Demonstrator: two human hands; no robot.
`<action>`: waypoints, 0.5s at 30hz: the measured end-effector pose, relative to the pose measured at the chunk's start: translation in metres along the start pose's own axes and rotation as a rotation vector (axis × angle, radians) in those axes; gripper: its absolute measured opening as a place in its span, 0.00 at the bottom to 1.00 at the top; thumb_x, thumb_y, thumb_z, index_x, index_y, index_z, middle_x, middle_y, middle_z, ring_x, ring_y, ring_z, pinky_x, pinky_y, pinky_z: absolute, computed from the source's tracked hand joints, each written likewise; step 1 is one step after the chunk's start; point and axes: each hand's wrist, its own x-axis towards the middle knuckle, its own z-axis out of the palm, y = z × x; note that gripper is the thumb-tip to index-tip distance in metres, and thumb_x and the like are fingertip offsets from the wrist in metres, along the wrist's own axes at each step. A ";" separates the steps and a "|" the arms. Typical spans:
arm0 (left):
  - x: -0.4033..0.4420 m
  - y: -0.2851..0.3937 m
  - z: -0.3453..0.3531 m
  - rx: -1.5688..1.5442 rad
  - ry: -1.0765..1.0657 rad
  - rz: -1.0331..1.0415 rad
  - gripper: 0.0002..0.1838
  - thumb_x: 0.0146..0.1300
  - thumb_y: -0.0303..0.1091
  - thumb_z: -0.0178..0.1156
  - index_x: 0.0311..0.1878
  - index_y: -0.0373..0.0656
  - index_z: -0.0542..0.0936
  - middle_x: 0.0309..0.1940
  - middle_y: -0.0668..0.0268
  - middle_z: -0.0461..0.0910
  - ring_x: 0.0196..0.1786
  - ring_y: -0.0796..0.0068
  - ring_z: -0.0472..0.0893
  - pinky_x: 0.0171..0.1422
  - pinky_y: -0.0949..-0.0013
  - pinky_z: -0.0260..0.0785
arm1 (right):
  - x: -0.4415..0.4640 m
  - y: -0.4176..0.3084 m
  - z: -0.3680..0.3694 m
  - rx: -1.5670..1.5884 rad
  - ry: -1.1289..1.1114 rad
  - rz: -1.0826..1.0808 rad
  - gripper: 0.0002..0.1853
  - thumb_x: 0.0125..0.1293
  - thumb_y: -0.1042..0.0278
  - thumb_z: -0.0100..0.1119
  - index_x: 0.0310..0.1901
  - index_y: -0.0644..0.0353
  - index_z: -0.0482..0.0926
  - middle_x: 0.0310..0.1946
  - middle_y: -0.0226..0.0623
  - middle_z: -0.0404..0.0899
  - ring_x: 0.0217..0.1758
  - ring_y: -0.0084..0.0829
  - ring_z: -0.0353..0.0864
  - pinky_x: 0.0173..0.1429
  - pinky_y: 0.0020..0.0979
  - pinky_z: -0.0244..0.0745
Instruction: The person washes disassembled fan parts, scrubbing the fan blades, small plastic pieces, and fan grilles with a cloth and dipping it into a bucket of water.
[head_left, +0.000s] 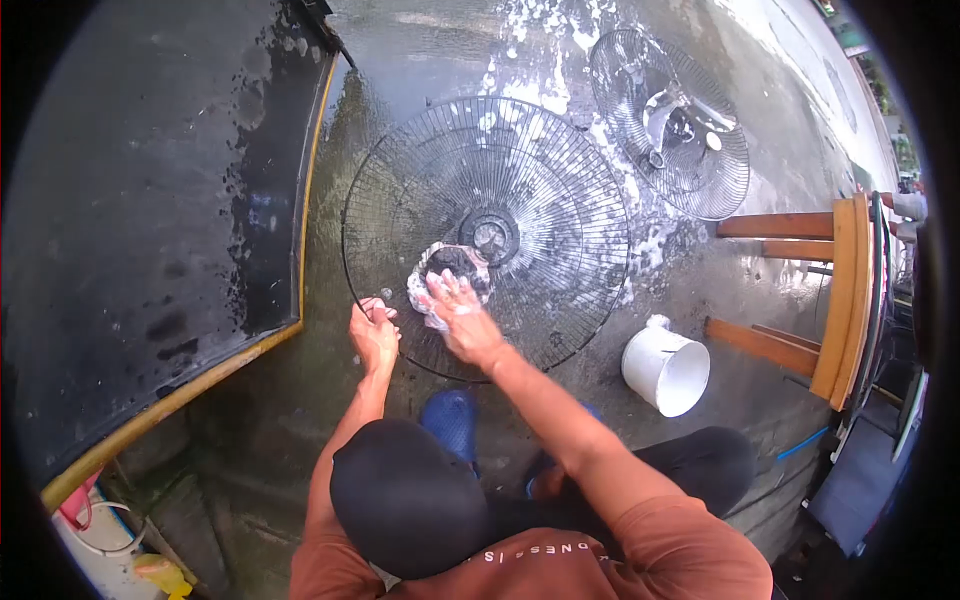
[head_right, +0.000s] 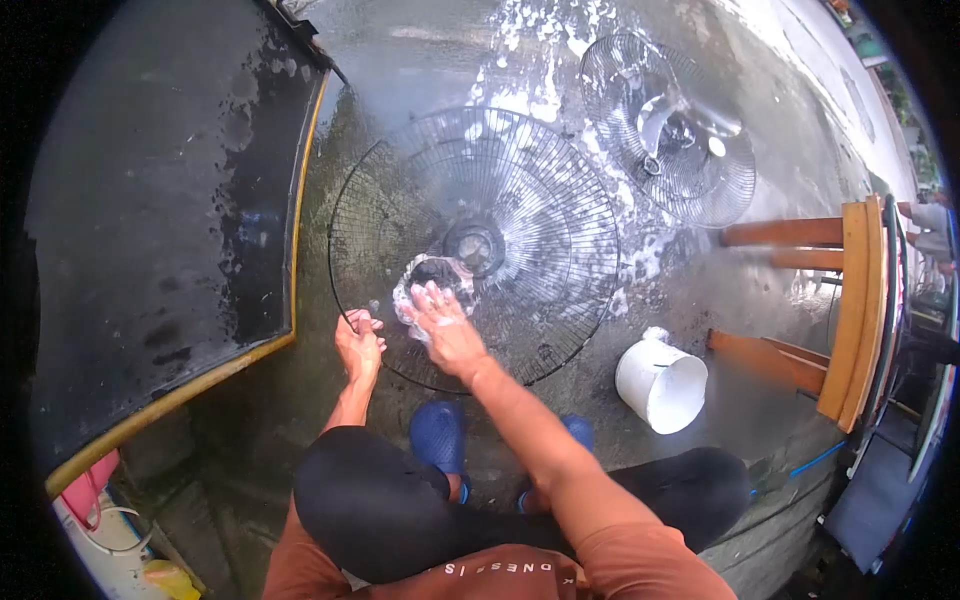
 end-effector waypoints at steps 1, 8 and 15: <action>-0.001 -0.001 0.001 -0.003 -0.009 -0.001 0.10 0.77 0.32 0.55 0.54 0.36 0.74 0.39 0.60 0.84 0.31 0.75 0.85 0.21 0.73 0.75 | 0.001 0.016 -0.011 -0.115 -0.040 -0.035 0.34 0.71 0.70 0.50 0.79 0.44 0.63 0.83 0.35 0.55 0.87 0.46 0.46 0.88 0.54 0.38; -0.007 0.022 0.027 0.017 -0.087 -0.033 0.09 0.78 0.31 0.53 0.54 0.36 0.74 0.37 0.60 0.84 0.29 0.75 0.84 0.21 0.73 0.74 | 0.011 0.035 -0.007 -0.141 0.192 0.211 0.40 0.62 0.79 0.52 0.79 0.59 0.60 0.82 0.43 0.55 0.87 0.55 0.44 0.88 0.55 0.38; 0.003 -0.006 0.036 -0.001 0.012 0.098 0.09 0.75 0.25 0.55 0.54 0.32 0.74 0.37 0.61 0.83 0.34 0.71 0.85 0.41 0.68 0.79 | 0.007 0.028 -0.013 0.163 -0.051 -0.077 0.43 0.63 0.74 0.61 0.80 0.55 0.57 0.81 0.46 0.56 0.85 0.55 0.50 0.87 0.53 0.42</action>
